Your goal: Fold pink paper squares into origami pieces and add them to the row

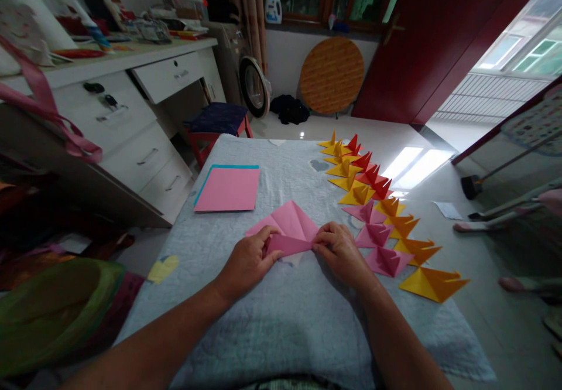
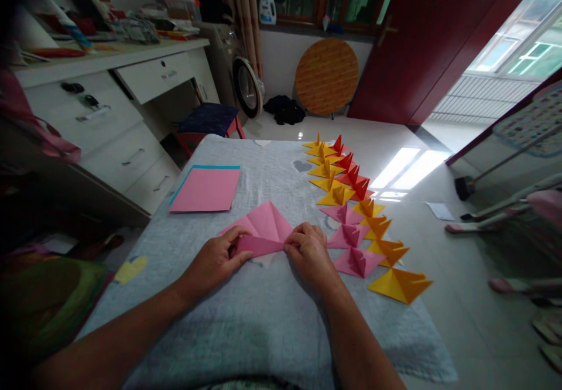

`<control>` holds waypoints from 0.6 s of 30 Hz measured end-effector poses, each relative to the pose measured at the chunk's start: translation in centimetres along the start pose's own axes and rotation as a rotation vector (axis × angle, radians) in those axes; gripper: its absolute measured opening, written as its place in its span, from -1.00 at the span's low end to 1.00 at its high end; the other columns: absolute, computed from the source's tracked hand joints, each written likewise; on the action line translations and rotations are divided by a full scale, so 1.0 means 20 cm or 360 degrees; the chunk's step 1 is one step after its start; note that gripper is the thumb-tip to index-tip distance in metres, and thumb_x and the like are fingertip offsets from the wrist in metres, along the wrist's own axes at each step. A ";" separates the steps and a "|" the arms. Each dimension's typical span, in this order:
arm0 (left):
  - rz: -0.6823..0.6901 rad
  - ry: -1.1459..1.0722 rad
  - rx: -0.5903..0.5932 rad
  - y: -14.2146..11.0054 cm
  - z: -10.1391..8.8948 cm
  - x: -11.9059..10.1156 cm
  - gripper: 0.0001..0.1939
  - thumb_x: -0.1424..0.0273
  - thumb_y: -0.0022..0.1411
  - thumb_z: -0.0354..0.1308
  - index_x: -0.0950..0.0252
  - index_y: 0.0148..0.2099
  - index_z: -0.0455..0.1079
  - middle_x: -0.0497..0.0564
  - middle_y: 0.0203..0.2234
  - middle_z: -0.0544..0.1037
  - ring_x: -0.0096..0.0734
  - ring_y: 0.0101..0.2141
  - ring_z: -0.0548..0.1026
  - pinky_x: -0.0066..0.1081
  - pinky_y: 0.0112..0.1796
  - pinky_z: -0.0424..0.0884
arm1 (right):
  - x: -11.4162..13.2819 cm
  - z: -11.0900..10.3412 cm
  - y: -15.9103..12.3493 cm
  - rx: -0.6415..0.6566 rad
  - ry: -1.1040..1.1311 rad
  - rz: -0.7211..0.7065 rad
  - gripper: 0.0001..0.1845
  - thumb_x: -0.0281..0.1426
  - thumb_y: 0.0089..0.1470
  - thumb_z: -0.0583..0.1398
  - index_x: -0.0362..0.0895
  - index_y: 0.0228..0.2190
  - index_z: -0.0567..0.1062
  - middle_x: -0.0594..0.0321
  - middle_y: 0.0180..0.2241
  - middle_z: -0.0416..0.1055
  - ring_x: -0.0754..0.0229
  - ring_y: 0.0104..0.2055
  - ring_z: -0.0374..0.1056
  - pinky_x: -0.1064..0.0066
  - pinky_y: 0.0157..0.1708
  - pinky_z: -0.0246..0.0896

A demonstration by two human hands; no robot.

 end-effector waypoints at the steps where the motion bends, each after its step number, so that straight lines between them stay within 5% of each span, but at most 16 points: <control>1: -0.0017 0.0012 -0.0033 0.00 0.00 0.01 -0.71 0.37 0.19 0.18 0.23 -0.02 0.35 -0.13 -0.48 0.49 -0.39 -0.48 0.45 -0.44 -0.38 0.27 | 0.00 0.00 0.00 -0.0001 0.0001 0.0011 -0.87 -0.51 0.08 0.26 -0.07 -0.45 0.59 0.19 -0.29 0.42 0.08 -0.15 0.26 0.20 -0.08 0.12; 11: 0.0026 -0.0002 -0.0085 -0.01 0.02 0.01 -0.69 0.36 0.25 0.10 0.21 0.05 0.30 -0.07 -0.38 0.49 -0.37 -0.42 0.45 -0.42 -0.33 0.32 | 0.05 0.03 0.00 0.0018 -0.0011 -0.0046 -0.85 -0.50 0.14 0.19 -0.10 -0.44 0.51 0.17 -0.23 0.41 0.07 -0.10 0.23 0.19 -0.07 0.08; 18: -0.0041 -0.0107 -0.0091 -0.01 0.02 0.03 -0.74 0.37 0.29 0.01 0.22 0.03 0.26 -0.17 -0.53 0.33 -0.42 -0.50 0.37 -0.45 -0.40 0.23 | 0.02 0.03 0.02 -0.0016 -0.0105 0.0077 -0.86 -0.44 0.10 0.25 -0.11 -0.50 0.50 0.17 -0.24 0.42 0.05 -0.10 0.24 0.18 -0.07 0.06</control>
Point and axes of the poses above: each hand's wrist, its own y-axis towards the middle knuckle, its own z-axis out of the palm, x = y × z, the point moved 7 cm from there along y, towards the middle knuckle
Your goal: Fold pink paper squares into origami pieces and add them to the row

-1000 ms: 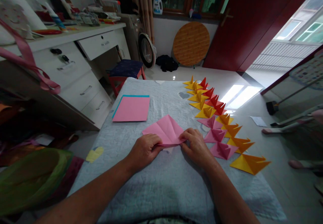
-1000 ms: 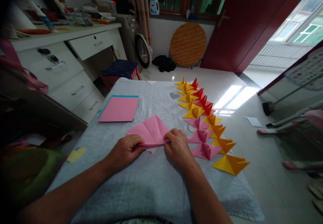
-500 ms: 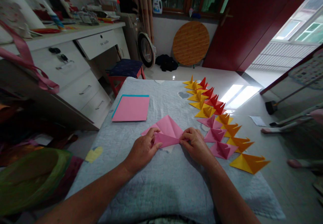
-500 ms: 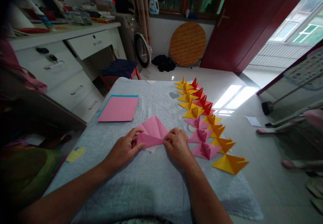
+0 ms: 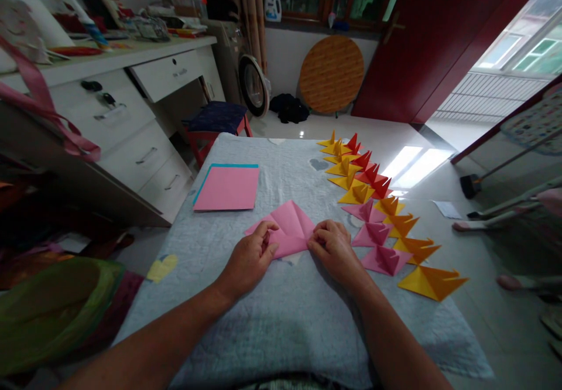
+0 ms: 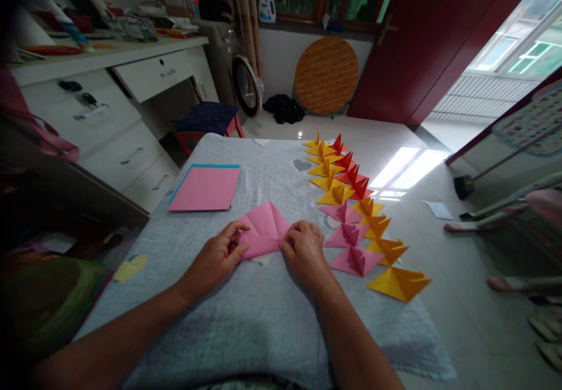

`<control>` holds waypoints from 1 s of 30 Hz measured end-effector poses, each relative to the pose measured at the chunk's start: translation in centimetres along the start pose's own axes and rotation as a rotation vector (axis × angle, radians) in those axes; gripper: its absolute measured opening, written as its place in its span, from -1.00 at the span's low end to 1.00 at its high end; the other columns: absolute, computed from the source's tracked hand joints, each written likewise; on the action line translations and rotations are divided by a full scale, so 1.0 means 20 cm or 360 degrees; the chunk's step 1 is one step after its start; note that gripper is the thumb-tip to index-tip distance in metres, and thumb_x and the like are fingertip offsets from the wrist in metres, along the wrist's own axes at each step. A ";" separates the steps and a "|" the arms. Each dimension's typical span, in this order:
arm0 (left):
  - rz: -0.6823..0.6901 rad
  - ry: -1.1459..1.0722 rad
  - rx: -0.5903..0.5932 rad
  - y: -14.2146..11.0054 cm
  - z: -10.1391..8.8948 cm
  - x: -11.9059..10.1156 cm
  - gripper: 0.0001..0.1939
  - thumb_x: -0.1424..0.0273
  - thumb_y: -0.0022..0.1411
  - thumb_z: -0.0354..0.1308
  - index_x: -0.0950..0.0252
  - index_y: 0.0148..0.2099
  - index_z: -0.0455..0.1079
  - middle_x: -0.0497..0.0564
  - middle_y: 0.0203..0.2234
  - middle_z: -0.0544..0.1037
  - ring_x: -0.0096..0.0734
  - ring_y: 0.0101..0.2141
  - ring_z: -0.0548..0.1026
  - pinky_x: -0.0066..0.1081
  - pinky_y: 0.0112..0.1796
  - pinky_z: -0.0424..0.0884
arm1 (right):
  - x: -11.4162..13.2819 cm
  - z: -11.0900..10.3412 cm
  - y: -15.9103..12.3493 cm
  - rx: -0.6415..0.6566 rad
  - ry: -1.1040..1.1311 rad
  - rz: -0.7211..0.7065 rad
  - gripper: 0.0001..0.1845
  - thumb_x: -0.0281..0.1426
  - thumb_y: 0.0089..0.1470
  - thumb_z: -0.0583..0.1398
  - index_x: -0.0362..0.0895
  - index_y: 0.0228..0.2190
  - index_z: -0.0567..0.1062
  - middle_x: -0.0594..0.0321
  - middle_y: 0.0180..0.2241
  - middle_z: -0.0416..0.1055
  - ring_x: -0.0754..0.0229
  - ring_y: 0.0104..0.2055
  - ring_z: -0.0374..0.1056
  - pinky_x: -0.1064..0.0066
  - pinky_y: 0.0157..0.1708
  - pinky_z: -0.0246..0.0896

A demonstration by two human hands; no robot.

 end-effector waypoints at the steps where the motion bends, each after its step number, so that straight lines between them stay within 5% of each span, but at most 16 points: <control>1: -0.0004 0.0062 -0.0002 0.00 0.00 0.00 -0.73 0.39 0.28 0.01 0.22 0.03 0.26 -0.17 -0.53 0.33 -0.42 -0.50 0.37 -0.44 -0.40 0.23 | -0.01 -0.01 0.00 -0.0016 -0.0009 0.0008 -0.85 -0.44 0.10 0.25 -0.11 -0.51 0.50 0.17 -0.25 0.42 0.05 -0.11 0.24 0.18 -0.07 0.06; 30: -0.0123 0.0707 0.0029 0.00 0.01 -0.01 -0.71 0.43 0.30 0.09 0.23 0.07 0.26 -0.01 -0.38 0.55 -0.24 -0.31 0.56 -0.38 -0.27 0.33 | -0.04 -0.03 0.00 -0.0065 -0.0075 0.0086 -0.82 -0.45 0.05 0.25 -0.10 -0.57 0.45 0.16 -0.26 0.42 0.04 -0.11 0.24 0.19 -0.09 0.06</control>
Point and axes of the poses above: each hand's wrist, its own y-axis towards the middle knuckle, its own z-axis out of the palm, x = y × z, the point moved 7 cm from there along y, towards the middle knuckle
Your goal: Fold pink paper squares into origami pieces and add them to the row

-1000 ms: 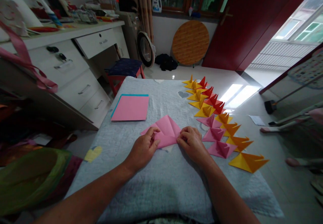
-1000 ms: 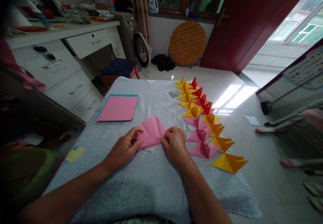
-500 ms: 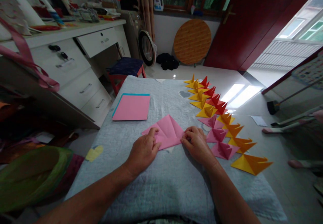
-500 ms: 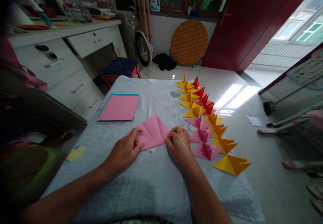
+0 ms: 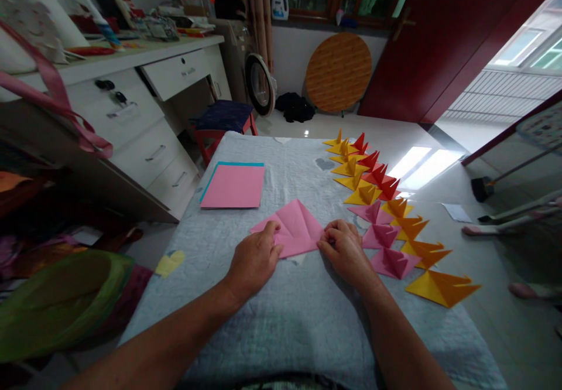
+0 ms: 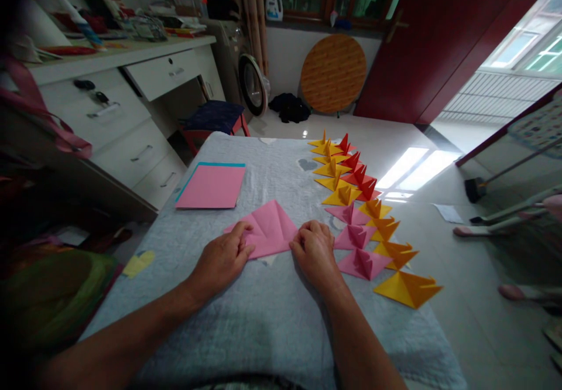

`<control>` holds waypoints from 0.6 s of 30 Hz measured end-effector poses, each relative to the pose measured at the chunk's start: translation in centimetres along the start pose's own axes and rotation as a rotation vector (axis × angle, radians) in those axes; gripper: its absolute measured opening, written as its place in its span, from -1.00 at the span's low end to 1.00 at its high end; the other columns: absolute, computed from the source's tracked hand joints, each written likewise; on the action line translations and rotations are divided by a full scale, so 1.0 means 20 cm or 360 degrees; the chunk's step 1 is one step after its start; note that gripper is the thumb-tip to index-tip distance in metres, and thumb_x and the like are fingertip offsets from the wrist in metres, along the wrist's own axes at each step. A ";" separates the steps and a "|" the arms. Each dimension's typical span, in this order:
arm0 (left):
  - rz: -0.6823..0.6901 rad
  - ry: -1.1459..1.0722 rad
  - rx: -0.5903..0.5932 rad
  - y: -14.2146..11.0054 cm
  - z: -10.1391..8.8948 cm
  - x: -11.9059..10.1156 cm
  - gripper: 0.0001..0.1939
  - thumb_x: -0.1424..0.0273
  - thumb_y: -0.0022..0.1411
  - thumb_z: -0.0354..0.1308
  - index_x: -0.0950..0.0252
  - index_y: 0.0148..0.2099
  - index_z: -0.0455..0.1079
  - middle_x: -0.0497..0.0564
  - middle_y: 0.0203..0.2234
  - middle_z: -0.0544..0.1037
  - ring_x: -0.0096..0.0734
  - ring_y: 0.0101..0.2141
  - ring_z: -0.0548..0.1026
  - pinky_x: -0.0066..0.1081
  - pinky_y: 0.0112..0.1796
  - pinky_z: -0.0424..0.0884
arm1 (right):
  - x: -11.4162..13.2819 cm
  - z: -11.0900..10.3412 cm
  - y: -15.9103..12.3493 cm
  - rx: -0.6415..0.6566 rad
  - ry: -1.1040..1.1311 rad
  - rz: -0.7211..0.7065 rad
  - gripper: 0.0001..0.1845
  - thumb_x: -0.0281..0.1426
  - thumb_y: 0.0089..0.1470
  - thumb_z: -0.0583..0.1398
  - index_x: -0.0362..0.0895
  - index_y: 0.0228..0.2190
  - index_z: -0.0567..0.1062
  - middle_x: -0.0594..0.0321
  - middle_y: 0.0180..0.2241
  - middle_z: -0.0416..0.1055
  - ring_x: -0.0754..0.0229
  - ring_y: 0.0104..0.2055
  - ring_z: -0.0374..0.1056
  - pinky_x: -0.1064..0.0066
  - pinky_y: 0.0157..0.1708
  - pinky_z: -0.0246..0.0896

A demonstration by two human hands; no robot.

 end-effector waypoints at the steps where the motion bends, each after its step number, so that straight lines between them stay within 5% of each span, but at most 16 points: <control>1: 0.0011 0.0016 0.0006 0.00 0.00 0.00 -0.72 0.44 0.31 0.09 0.23 0.06 0.27 0.00 -0.36 0.56 -0.24 -0.29 0.56 -0.38 -0.25 0.34 | 0.00 0.00 0.00 0.0002 -0.0003 0.0004 -0.81 -0.45 0.06 0.24 -0.10 -0.57 0.44 0.16 -0.26 0.42 0.04 -0.11 0.24 0.19 -0.09 0.06; 18: 0.0167 0.0138 0.0009 0.00 0.00 -0.05 -0.86 0.46 0.36 0.02 0.24 -0.14 0.42 0.02 -0.30 0.58 -0.27 -0.26 0.53 -0.33 -0.21 0.34 | 0.00 0.01 0.01 0.0014 -0.0063 0.0085 -0.81 -0.43 0.06 0.24 -0.12 -0.57 0.44 0.18 -0.26 0.42 0.05 -0.13 0.24 0.22 -0.11 0.02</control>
Point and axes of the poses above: each hand's wrist, its own y-axis towards the middle knuckle, its own z-axis out of the palm, x = y × z, the point moved 7 cm from there along y, towards the middle knuckle
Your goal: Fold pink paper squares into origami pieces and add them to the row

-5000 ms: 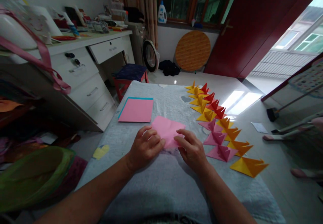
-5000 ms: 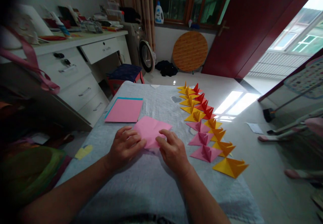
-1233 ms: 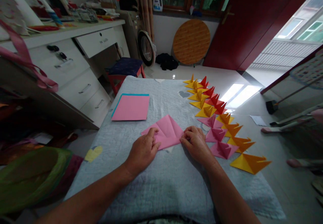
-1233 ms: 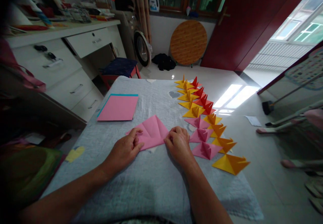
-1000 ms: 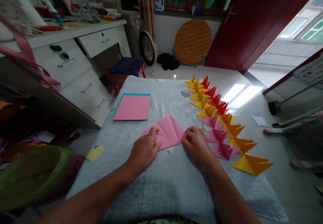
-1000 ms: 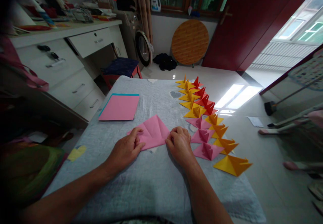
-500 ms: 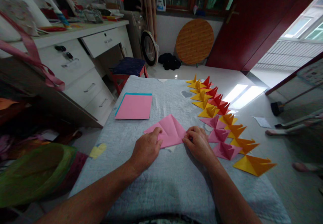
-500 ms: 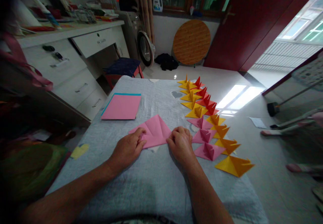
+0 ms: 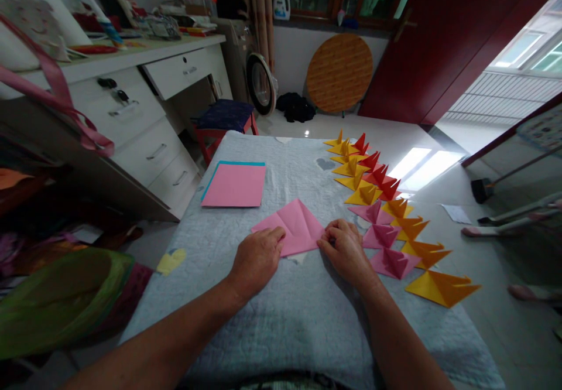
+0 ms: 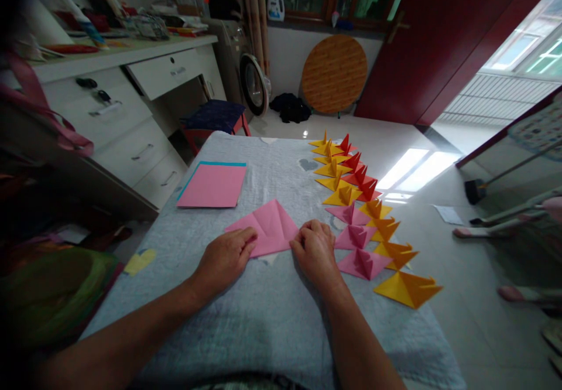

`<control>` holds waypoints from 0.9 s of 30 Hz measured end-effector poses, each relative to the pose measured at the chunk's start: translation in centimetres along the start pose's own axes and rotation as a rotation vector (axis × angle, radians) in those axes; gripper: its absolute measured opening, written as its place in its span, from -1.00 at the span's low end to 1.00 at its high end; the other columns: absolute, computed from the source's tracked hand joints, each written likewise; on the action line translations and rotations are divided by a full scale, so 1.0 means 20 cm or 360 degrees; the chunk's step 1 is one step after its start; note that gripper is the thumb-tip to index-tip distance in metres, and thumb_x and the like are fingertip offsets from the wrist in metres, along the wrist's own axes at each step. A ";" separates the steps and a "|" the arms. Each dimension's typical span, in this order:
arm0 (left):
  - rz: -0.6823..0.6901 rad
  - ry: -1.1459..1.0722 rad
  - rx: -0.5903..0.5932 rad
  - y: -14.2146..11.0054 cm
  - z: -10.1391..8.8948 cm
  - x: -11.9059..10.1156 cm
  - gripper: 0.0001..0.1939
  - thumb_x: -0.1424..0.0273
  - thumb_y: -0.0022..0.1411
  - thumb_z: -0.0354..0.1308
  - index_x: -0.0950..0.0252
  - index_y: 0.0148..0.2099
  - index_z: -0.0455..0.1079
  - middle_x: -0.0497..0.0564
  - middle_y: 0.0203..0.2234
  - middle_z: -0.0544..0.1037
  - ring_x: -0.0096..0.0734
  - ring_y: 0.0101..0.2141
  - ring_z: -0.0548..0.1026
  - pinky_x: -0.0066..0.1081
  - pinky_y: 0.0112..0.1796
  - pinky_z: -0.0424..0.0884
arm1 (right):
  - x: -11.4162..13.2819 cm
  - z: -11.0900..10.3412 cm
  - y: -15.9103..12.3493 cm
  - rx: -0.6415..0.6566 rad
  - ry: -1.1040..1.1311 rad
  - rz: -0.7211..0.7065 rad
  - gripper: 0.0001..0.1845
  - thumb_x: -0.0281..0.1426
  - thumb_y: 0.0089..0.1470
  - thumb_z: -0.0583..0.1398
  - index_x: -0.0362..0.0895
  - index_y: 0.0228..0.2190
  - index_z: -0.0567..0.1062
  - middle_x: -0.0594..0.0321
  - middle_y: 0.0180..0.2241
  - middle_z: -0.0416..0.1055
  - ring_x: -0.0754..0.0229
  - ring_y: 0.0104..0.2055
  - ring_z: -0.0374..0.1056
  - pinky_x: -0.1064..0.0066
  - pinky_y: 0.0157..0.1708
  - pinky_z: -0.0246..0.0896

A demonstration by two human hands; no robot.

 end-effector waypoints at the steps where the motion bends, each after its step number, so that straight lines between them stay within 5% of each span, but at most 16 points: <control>1: 0.0014 0.0011 0.0000 0.00 0.00 0.00 -0.85 0.46 0.36 0.02 0.25 -0.15 0.42 0.01 -0.31 0.57 -0.27 -0.26 0.52 -0.33 -0.21 0.35 | 0.00 0.00 0.00 0.0003 -0.0005 0.0001 -0.81 -0.43 0.06 0.24 -0.12 -0.57 0.44 0.18 -0.26 0.42 0.05 -0.12 0.24 0.22 -0.12 0.02; 9: 0.0362 0.0298 -0.0248 -0.03 -0.02 -0.09 -0.84 0.50 0.33 0.10 0.22 -0.15 0.49 0.09 -0.15 0.51 -0.13 -0.11 0.43 -0.15 -0.09 0.35 | 0.01 0.00 0.00 0.0025 -0.0026 0.0001 -0.80 -0.41 0.08 0.24 -0.12 -0.56 0.45 0.19 -0.26 0.42 0.06 -0.12 0.23 0.23 -0.11 0.02; 14: 0.0829 0.0268 -0.0088 -0.06 0.07 -0.16 -0.80 0.52 0.35 0.10 0.27 -0.02 0.43 0.09 -0.12 0.53 -0.23 -0.11 0.46 -0.25 -0.11 0.42 | 0.01 0.00 0.00 0.0016 -0.0060 -0.0002 -0.81 -0.41 0.07 0.25 -0.12 -0.56 0.45 0.19 -0.26 0.42 0.07 -0.12 0.23 0.25 -0.13 0.02; 19: 0.0833 0.0397 -0.0034 -0.10 0.06 -0.20 -0.68 0.46 0.37 0.06 0.26 0.14 0.35 0.11 -0.11 0.52 -0.20 -0.13 0.48 -0.24 -0.15 0.45 | 0.00 0.00 0.01 0.0020 -0.0084 0.0000 -0.81 -0.41 0.07 0.25 -0.12 -0.56 0.46 0.19 -0.26 0.42 0.07 -0.12 0.23 0.25 -0.13 0.02; 27: 0.0799 0.0487 0.0093 -0.16 0.12 -0.26 -0.28 -0.08 0.32 0.00 0.27 0.33 0.19 0.16 0.26 0.32 0.02 0.07 0.35 -0.07 0.00 0.32 | 0.00 0.00 0.01 0.0007 -0.0091 0.0006 -0.80 -0.39 0.08 0.24 -0.12 -0.56 0.46 0.20 -0.28 0.42 0.07 -0.13 0.23 0.24 -0.13 0.02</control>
Point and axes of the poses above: each hand's wrist, its own y-axis towards the middle knuckle, its own z-axis out of the palm, x = y × z, the point moved 7 cm from there along y, towards the middle knuckle
